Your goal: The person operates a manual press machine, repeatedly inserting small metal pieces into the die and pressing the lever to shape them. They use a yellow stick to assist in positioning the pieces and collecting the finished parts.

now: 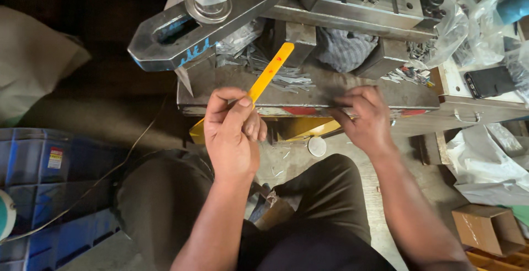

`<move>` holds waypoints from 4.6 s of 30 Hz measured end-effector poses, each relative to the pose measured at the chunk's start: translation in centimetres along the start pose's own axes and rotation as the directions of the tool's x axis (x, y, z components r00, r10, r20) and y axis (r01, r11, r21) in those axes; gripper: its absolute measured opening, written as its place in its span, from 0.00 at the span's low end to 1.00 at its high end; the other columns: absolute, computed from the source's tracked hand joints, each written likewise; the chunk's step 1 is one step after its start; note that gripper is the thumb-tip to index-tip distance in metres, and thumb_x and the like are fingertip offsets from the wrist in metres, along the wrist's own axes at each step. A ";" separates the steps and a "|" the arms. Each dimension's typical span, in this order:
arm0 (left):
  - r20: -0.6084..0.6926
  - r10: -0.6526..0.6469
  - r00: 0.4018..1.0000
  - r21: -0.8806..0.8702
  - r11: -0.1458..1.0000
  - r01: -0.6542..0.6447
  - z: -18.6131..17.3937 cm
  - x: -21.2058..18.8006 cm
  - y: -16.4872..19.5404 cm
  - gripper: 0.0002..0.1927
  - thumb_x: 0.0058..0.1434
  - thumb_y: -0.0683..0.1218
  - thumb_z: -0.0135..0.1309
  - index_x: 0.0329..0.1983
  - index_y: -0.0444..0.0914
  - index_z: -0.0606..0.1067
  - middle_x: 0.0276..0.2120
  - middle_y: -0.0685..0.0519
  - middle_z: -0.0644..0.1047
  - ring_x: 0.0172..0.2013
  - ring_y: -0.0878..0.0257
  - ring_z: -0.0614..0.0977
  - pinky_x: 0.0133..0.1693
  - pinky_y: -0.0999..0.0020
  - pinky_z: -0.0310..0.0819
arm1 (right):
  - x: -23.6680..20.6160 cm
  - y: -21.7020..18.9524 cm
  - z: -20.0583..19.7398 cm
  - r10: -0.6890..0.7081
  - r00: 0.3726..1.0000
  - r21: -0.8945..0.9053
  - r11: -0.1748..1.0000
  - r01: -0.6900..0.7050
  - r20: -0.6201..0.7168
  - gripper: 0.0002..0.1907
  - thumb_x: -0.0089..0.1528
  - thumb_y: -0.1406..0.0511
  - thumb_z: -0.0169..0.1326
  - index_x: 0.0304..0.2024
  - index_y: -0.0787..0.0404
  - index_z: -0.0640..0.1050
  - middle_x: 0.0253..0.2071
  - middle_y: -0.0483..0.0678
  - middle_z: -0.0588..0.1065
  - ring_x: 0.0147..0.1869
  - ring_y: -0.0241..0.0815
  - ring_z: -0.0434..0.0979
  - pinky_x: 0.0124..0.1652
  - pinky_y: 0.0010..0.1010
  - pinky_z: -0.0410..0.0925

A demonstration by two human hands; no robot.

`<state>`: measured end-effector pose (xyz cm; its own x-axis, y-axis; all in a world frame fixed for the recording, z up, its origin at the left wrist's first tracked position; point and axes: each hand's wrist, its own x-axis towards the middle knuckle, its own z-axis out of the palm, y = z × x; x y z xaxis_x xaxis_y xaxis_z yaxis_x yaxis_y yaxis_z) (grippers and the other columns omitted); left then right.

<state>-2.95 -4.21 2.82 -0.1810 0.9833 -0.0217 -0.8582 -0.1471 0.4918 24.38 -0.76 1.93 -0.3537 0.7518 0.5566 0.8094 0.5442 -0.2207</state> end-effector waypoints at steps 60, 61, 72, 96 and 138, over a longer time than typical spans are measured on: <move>-0.064 -0.064 0.996 -0.077 0.995 0.059 0.7 0.5 -0.6 0.03 0.63 0.37 0.54 0.38 0.38 0.73 0.19 0.60 0.67 0.18 0.72 0.65 0.22 0.71 0.60 | 18.3 1.8 -2.7 0.015 0.994 -0.319 0.948 0.021 0.109 0.48 0.54 0.43 0.69 0.65 0.67 0.70 0.54 0.66 0.75 0.58 0.69 0.74 0.56 0.52 0.66; -0.070 -0.068 0.995 -0.075 0.995 0.063 0.7 0.6 -0.7 0.03 0.63 0.37 0.54 0.38 0.38 0.73 0.19 0.59 0.67 0.18 0.72 0.65 0.22 0.71 0.60 | 18.3 1.8 -2.7 0.011 0.995 -0.293 0.956 0.017 0.097 0.49 0.53 0.43 0.69 0.65 0.66 0.70 0.55 0.65 0.76 0.58 0.69 0.74 0.56 0.52 0.66; -0.049 -0.039 0.998 -0.005 0.999 0.039 0.1 0.7 -1.9 0.02 0.63 0.37 0.53 0.37 0.37 0.73 0.19 0.59 0.66 0.19 0.71 0.66 0.22 0.70 0.61 | 18.6 1.8 -2.9 -0.050 0.992 -0.355 0.931 0.089 0.116 0.52 0.52 0.39 0.68 0.68 0.62 0.70 0.54 0.65 0.76 0.55 0.67 0.76 0.55 0.51 0.67; 0.402 0.257 0.879 0.530 0.717 -0.452 13.8 8.5 -9.6 0.02 0.67 0.35 0.52 0.39 0.35 0.73 0.28 0.60 0.69 0.28 0.75 0.66 0.29 0.76 0.59 | 0.6 4.8 -2.5 0.373 0.923 0.656 0.673 -0.341 0.098 0.16 0.59 0.60 0.65 0.45 0.63 0.83 0.27 0.42 0.76 0.24 0.28 0.66 0.25 0.24 0.63; 0.212 0.063 0.975 0.530 0.831 -0.169 15.8 11.4 -10.0 0.02 0.63 0.36 0.50 0.37 0.36 0.72 0.17 0.58 0.66 0.14 0.72 0.63 0.15 0.71 0.61 | 0.9 4.4 -4.2 0.165 0.983 0.422 0.899 -0.115 -0.085 0.16 0.58 0.56 0.64 0.42 0.59 0.83 0.27 0.44 0.76 0.24 0.40 0.73 0.27 0.32 0.67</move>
<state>11.15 10.21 11.43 -0.1292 0.9724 0.1941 -0.4282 -0.2312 0.8736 29.58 0.80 4.81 -0.1741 0.7970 0.5783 0.5708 0.5603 -0.6002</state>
